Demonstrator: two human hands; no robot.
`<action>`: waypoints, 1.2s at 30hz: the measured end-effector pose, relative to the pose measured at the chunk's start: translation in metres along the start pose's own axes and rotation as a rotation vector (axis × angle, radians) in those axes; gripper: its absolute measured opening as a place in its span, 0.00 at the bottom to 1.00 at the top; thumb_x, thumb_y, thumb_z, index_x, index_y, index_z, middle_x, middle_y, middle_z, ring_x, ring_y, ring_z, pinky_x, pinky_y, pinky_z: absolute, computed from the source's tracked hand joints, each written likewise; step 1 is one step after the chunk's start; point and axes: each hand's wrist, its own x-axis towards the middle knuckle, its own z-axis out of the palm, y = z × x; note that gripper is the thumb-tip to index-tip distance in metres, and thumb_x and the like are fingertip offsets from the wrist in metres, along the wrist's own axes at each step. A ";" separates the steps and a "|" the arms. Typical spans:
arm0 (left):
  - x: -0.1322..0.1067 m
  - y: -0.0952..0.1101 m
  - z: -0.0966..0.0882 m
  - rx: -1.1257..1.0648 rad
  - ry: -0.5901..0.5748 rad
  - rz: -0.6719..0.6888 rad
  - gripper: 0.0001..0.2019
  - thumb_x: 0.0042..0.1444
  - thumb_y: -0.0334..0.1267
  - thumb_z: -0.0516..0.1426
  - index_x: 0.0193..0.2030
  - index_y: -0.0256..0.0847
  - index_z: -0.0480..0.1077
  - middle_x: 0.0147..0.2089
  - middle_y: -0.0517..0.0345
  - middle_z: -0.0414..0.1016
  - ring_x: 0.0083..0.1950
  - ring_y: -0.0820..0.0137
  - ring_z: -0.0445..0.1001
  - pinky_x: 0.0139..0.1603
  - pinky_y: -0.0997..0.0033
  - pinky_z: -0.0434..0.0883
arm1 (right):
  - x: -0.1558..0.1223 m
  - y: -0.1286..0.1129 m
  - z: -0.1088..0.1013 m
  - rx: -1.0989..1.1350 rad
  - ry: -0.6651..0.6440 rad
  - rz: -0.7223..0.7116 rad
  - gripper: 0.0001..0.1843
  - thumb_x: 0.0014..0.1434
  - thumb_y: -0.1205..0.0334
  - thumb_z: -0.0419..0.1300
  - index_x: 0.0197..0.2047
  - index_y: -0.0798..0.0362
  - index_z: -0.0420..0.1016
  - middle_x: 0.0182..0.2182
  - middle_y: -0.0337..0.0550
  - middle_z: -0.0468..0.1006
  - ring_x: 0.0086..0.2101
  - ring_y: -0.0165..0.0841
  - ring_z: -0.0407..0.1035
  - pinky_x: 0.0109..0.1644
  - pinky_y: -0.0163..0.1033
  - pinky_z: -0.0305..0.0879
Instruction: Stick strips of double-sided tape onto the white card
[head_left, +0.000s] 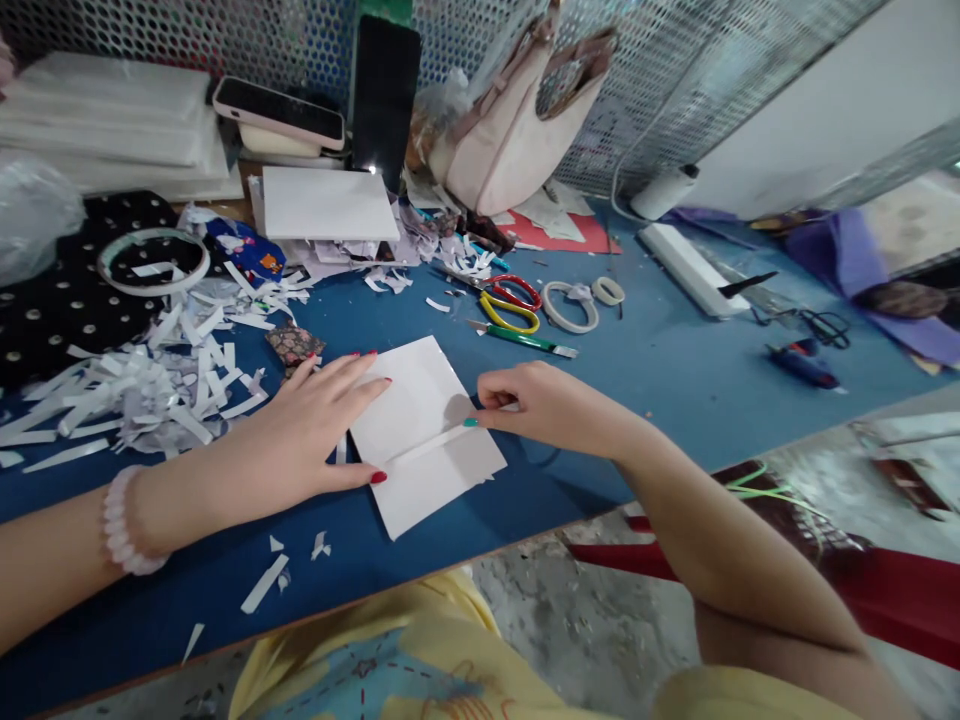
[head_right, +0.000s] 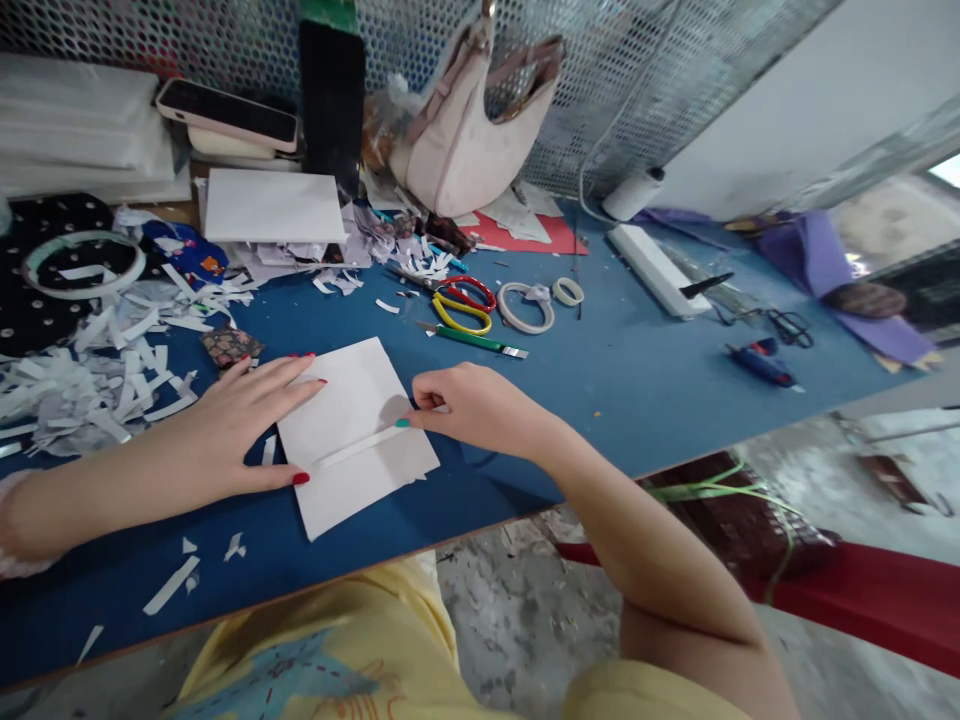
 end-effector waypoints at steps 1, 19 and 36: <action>0.000 0.000 0.000 -0.005 0.004 -0.002 0.41 0.61 0.58 0.59 0.73 0.39 0.53 0.77 0.41 0.45 0.76 0.47 0.47 0.73 0.38 0.48 | 0.000 0.000 0.001 0.004 0.002 0.000 0.17 0.59 0.55 0.59 0.24 0.51 0.59 0.19 0.33 0.62 0.21 0.27 0.55 0.27 0.35 0.46; 0.001 -0.002 0.001 -0.011 -0.017 -0.005 0.40 0.62 0.61 0.55 0.74 0.41 0.51 0.79 0.49 0.39 0.78 0.53 0.43 0.75 0.41 0.45 | 0.006 0.001 0.003 0.021 -0.037 0.042 0.17 0.60 0.56 0.59 0.24 0.51 0.60 0.19 0.33 0.62 0.22 0.27 0.55 0.27 0.35 0.47; -0.002 -0.004 0.003 0.048 0.041 0.051 0.39 0.63 0.59 0.55 0.74 0.38 0.52 0.78 0.43 0.43 0.76 0.47 0.47 0.73 0.39 0.49 | 0.007 -0.001 0.001 -0.005 -0.092 0.104 0.17 0.60 0.54 0.59 0.24 0.51 0.59 0.20 0.33 0.63 0.23 0.28 0.55 0.29 0.37 0.46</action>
